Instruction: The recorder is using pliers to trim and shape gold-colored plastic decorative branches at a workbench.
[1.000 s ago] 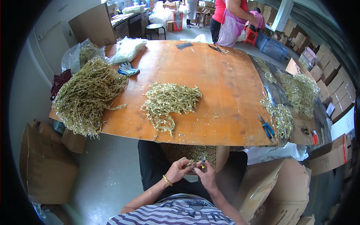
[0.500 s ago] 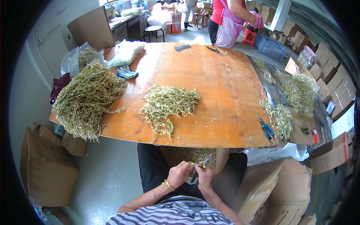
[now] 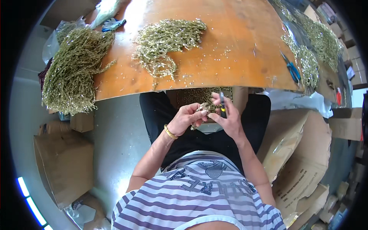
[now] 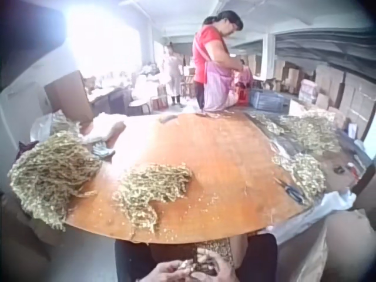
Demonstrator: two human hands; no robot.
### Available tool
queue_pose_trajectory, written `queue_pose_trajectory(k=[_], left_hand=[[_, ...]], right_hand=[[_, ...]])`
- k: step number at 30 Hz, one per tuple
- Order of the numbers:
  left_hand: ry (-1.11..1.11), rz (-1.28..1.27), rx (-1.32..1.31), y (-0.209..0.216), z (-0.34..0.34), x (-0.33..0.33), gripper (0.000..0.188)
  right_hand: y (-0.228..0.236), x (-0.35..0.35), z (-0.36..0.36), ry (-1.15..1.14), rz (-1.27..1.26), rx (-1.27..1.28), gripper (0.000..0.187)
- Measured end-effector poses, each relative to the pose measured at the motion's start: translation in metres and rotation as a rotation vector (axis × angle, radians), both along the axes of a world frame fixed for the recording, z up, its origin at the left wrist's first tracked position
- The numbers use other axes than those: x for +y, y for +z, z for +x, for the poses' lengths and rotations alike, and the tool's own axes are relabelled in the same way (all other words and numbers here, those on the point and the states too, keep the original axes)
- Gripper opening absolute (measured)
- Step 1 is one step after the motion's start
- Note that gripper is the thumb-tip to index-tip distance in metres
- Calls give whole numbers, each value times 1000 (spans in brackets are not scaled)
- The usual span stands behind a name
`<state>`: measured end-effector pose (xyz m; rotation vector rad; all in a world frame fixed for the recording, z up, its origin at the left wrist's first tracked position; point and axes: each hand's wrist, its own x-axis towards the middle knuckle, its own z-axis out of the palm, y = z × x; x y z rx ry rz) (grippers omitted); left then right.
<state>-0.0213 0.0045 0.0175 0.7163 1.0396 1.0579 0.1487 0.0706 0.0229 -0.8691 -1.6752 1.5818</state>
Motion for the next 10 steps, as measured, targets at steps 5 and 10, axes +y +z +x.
queue_pose_trajectory(k=[5, 10], left_hand=[[0, -2, -256, 2, 7, -7, 17], [-32, -38, -140, 1, 0, -12, 30]], right_hand=[[-15, -5, -2, 133, -203, 75, 40], [-17, -7, 0, 112, -258, 119, 37]])
